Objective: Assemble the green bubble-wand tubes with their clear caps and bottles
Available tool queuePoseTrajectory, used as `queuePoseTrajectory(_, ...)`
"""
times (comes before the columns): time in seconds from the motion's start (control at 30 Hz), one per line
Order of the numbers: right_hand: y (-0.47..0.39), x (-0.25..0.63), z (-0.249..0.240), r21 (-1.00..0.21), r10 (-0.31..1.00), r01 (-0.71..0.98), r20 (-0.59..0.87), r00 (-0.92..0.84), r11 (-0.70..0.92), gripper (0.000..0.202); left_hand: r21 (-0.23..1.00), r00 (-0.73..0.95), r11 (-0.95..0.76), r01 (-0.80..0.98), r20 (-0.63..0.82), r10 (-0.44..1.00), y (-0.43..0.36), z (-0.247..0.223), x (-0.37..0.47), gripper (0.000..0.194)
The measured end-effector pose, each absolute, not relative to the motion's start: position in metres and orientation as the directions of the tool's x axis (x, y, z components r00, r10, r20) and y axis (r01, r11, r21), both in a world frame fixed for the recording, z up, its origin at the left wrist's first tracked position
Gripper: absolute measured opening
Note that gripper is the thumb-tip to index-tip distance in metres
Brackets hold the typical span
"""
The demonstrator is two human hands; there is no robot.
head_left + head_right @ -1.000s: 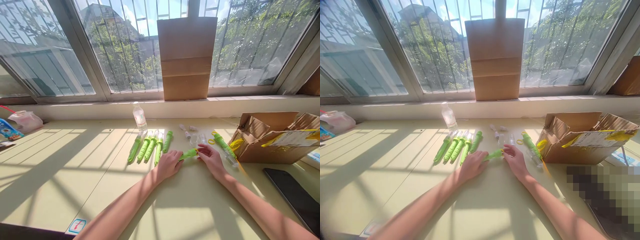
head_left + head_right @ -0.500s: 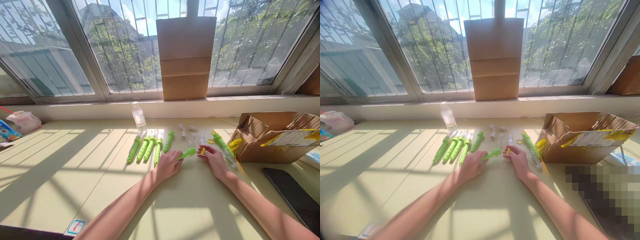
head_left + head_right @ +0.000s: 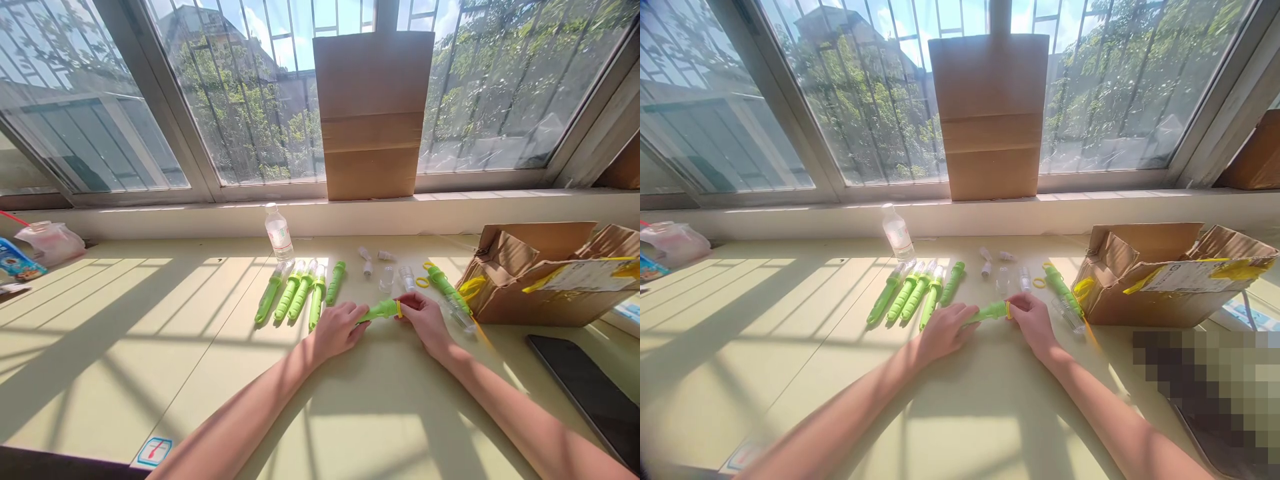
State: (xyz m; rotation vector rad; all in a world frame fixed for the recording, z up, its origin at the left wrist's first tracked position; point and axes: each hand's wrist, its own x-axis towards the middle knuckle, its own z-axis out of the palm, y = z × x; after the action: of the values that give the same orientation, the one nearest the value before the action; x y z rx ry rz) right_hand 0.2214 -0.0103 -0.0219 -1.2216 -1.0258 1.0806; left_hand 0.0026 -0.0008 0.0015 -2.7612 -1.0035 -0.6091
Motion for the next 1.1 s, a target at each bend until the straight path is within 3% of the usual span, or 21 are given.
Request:
queuePoseTrajectory(0.2,-0.0094,0.2206,-0.0228,-1.000,0.963,-0.022,0.015,0.270,0.022,0.032,0.002,0.697,-0.762,0.648,0.401,0.594,-0.0006,0.0012,0.0023,0.023)
queuePoseTrajectory(0.5,-0.0077,0.2228,-0.0241,-0.998,0.972,-0.062,-0.028,0.234,-0.014,0.034,-0.001,0.703,-0.764,0.645,0.392,0.594,-0.0008,0.0010,0.0026,0.023)
queuePoseTrajectory(0.77,-0.0091,0.2209,-0.0205,-0.999,0.974,-0.039,0.019,0.225,0.028,0.027,-0.011,0.696,-0.756,0.655,0.398,0.597,-0.0002,0.0000,0.0020,0.022)
queuePoseTrajectory(1.1,-0.0118,0.2172,-0.0230,-0.998,0.975,0.026,0.057,0.215,0.053,0.037,0.053,0.664,-0.751,0.658,0.429,0.612,0.0010,-0.0015,0.0024,0.022)
